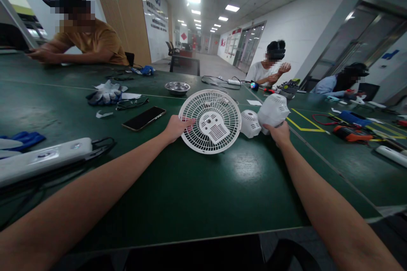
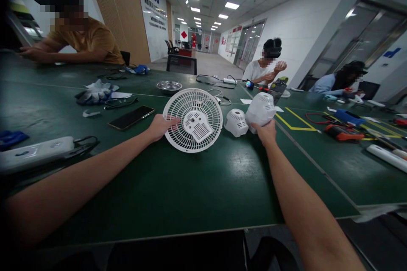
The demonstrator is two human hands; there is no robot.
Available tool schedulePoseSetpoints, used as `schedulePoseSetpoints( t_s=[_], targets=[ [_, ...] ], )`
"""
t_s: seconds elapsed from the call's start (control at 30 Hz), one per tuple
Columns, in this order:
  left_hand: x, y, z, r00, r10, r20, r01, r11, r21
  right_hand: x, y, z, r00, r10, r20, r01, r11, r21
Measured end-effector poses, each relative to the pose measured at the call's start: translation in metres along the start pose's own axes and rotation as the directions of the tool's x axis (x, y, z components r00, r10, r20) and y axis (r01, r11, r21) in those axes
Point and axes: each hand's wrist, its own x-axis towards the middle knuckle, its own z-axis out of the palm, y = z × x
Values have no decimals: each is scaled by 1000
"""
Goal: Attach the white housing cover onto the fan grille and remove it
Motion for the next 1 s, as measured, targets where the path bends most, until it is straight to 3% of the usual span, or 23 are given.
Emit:
schedulePoseSetpoints(
  t_s=[0.07, 0.13, 0.3, 0.37, 0.43, 0.57, 0.67, 0.83, 1.0],
  targets=[
    [0, -1, -1, 1000, 0, 20, 1, 1000, -16, 3, 3, 4, 993, 120, 6, -120, 993, 16],
    [1, -1, -1, 1000, -1, 31, 2, 1000, -27, 4, 0, 6, 989, 132, -66, -129, 991, 46],
    [2, 0, 3, 999, -46, -18, 45, 998, -39, -4, -30, 2, 939, 14, -345, 57, 979, 196],
    [2, 1, 4, 998, -52, -19, 51, 998, -38, -11, -46, 2, 921, -32, -389, 140, 958, 252],
    [2, 2, 4, 998, -57, -14, 56, 998, -33, -22, -60, 5, 932, -71, -354, 175, 947, 270],
    [1, 2, 2, 999, -49, -2, 49, 998, -28, -44, -77, 13, 991, -94, -92, 107, 983, 147],
    [0, 2, 1, 999, -38, -5, 38, 999, -21, -54, -80, 19, 997, -72, 18, 70, 994, 78],
    [-2, 4, 1, 999, -37, 1, 37, 999, 4, -41, -66, 17, 992, -106, -65, 113, 987, 111],
    [0, 1, -1, 999, -37, 25, 37, 999, -4, -8, -32, 4, 991, -16, -132, 37, 987, 155]
  ],
)
